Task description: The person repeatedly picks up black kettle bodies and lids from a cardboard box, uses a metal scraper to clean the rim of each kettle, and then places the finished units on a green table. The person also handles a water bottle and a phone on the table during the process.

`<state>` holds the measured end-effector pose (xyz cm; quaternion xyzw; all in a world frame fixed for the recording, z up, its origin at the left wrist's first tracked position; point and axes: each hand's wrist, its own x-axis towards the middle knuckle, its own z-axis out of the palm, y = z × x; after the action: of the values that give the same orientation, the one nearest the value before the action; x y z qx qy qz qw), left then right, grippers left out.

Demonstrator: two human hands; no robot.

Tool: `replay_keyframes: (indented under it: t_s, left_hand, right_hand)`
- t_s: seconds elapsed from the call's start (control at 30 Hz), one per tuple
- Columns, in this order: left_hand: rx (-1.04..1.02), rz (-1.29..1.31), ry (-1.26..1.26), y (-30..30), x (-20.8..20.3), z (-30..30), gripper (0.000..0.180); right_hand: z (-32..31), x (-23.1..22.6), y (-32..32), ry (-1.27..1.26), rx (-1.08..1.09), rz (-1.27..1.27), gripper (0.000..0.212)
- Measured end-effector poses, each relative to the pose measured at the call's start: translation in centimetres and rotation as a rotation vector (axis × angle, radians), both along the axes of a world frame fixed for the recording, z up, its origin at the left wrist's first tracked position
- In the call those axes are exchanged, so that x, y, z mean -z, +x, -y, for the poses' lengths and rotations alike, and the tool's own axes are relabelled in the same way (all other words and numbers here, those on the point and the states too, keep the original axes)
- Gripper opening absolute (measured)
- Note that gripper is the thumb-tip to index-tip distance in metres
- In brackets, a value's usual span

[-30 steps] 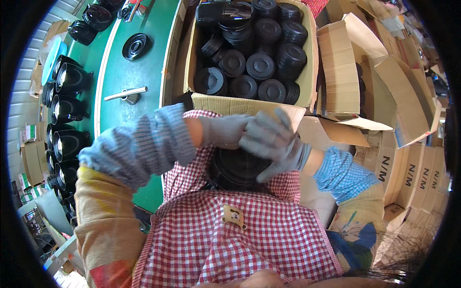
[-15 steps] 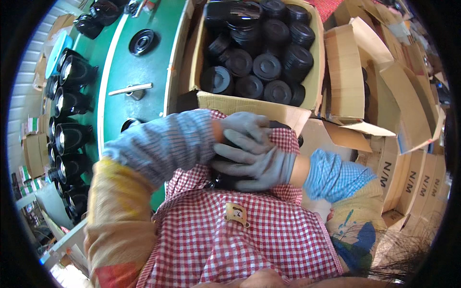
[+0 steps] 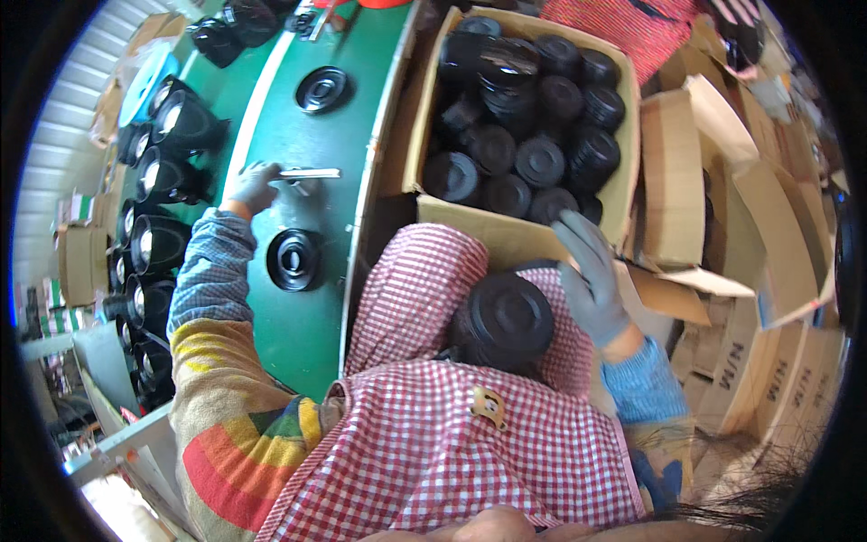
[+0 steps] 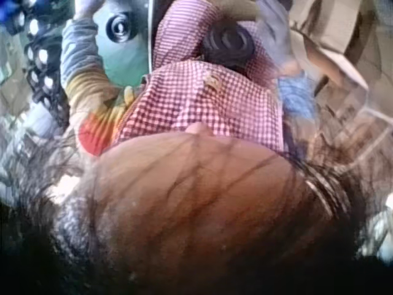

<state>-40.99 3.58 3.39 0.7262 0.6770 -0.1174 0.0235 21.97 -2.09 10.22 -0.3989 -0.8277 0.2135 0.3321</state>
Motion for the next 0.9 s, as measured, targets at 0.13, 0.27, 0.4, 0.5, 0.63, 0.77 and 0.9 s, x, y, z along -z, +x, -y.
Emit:
replay_keyframes:
  t_s: [0.13,0.27,0.4,0.5,0.63,0.77,0.9]
  left_hand:
    - [-0.013,0.248,-0.023,8.0,-6.6,-1.2,0.022]
    - [0.197,0.627,-0.274,20.8,-16.0,0.7,0.025]
    - [0.574,0.736,-0.314,31.4,-17.4,3.4,0.031]
    - [0.492,0.746,-0.514,35.1,-17.6,4.5,0.03]
    - [0.525,0.694,-0.496,36.2,-14.9,6.0,0.03]
    - [0.445,0.702,-0.559,37.4,-15.1,6.8,0.028]
    - [0.414,0.693,-0.635,38.0,-15.0,6.3,0.028]
  right_hand:
    - [-2.6,-3.7,-2.5,0.218,-0.114,0.1,0.053]
    - [-4.6,-8.4,-4.9,0.378,-0.215,0.241,0.058]
    - [-3.4,-8.8,-2.6,-0.277,-0.304,0.464,0.053]
    - [-1.9,-6.1,0.8,-0.345,-0.338,0.154,0.045]
    - [-0.7,-3.2,2.1,-0.516,-0.356,0.081,0.041]
    - [-1.2,-1.2,3.0,-0.632,-0.403,0.017,0.043]
    - [-1.9,-0.1,3.3,-0.521,-0.476,0.057,0.047]
